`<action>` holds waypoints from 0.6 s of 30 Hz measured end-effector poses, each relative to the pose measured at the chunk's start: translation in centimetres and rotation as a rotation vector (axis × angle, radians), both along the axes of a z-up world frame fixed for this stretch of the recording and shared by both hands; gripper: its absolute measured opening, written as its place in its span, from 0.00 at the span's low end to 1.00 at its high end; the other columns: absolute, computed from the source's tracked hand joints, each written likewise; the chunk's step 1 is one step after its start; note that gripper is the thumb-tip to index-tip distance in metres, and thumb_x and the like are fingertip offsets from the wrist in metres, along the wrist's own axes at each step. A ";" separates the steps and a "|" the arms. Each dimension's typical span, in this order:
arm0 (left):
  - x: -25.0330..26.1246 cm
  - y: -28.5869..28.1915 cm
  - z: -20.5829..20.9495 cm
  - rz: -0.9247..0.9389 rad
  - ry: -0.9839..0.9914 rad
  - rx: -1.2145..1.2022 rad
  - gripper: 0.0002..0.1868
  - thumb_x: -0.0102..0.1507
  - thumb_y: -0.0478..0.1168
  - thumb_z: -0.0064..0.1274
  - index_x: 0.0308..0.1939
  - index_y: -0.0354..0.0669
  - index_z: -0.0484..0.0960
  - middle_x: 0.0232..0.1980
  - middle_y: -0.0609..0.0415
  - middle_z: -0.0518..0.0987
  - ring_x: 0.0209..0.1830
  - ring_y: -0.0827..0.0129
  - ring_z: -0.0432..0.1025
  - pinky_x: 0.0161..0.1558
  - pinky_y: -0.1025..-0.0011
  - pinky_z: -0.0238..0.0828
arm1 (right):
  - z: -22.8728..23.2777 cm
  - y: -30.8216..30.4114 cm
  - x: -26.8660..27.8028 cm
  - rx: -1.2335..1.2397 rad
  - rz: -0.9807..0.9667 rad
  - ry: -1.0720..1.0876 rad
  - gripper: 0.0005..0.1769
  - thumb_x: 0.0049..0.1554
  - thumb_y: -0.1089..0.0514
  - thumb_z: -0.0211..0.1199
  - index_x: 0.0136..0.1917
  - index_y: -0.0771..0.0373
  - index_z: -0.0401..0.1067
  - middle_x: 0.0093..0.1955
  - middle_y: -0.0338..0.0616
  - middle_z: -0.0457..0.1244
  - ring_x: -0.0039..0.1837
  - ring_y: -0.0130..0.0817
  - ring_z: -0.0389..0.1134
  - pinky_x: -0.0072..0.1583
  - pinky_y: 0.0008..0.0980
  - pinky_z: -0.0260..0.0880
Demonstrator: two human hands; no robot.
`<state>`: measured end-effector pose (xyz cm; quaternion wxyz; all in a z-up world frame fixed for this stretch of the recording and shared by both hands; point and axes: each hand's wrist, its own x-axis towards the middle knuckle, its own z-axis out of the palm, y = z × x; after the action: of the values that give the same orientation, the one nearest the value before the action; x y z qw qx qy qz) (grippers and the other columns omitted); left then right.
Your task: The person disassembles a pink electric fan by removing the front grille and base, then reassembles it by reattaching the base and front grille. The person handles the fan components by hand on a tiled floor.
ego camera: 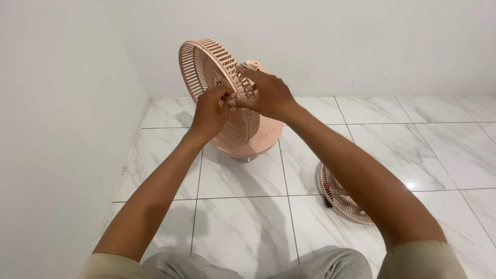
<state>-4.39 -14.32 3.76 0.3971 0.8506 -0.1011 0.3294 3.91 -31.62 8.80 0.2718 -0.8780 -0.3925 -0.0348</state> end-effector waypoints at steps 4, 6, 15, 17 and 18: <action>0.1 0.1 0.6 -0.065 0.138 0.004 0.08 0.70 0.36 0.51 0.47 0.36 0.83 0.38 0.52 0.80 0.34 0.65 0.74 0.37 0.67 0.71 | 0.2 -1.0 0.4 -0.103 0.038 -0.111 0.54 0.47 0.44 0.76 0.80 0.46 0.53 0.68 0.39 0.65 0.61 0.39 0.71 0.61 0.40 0.72; 0.3 0.2 0.6 -0.094 0.105 0.044 0.08 0.70 0.38 0.52 0.46 0.37 0.83 0.41 0.51 0.80 0.38 0.66 0.75 0.40 0.67 0.73 | -0.2 -1.2 0.4 -0.104 0.059 -0.124 0.54 0.48 0.47 0.75 0.81 0.48 0.51 0.70 0.42 0.63 0.61 0.39 0.71 0.61 0.42 0.72; 1.7 5.6 1.2 0.400 -0.110 0.286 0.21 0.72 0.53 0.57 0.60 0.45 0.74 0.60 0.47 0.67 0.63 0.56 0.63 0.60 0.54 0.63 | 1.5 -3.8 0.8 -0.482 -0.074 -0.044 0.49 0.57 0.56 0.64 0.83 0.46 0.39 0.81 0.41 0.52 0.56 0.49 0.74 0.63 0.44 0.73; 1.5 6.6 1.0 0.481 -0.105 0.286 0.24 0.73 0.57 0.54 0.64 0.47 0.72 0.63 0.47 0.65 0.64 0.55 0.61 0.61 0.52 0.59 | 1.2 -4.8 1.6 -0.558 -0.090 -0.200 0.48 0.57 0.61 0.61 0.83 0.49 0.39 0.81 0.42 0.51 0.56 0.50 0.73 0.64 0.47 0.71; 1.5 7.1 0.9 0.493 -0.102 0.274 0.25 0.74 0.58 0.52 0.66 0.47 0.71 0.65 0.47 0.64 0.65 0.55 0.60 0.61 0.52 0.58 | 0.8 -5.4 2.1 -0.565 -0.071 -0.374 0.48 0.56 0.65 0.60 0.82 0.52 0.40 0.81 0.43 0.50 0.57 0.51 0.72 0.64 0.50 0.68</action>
<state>-2.92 -7.18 4.66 0.1809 0.8776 0.0456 0.4416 6.03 -37.02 9.65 -0.0605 -0.9100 -0.3990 -0.0946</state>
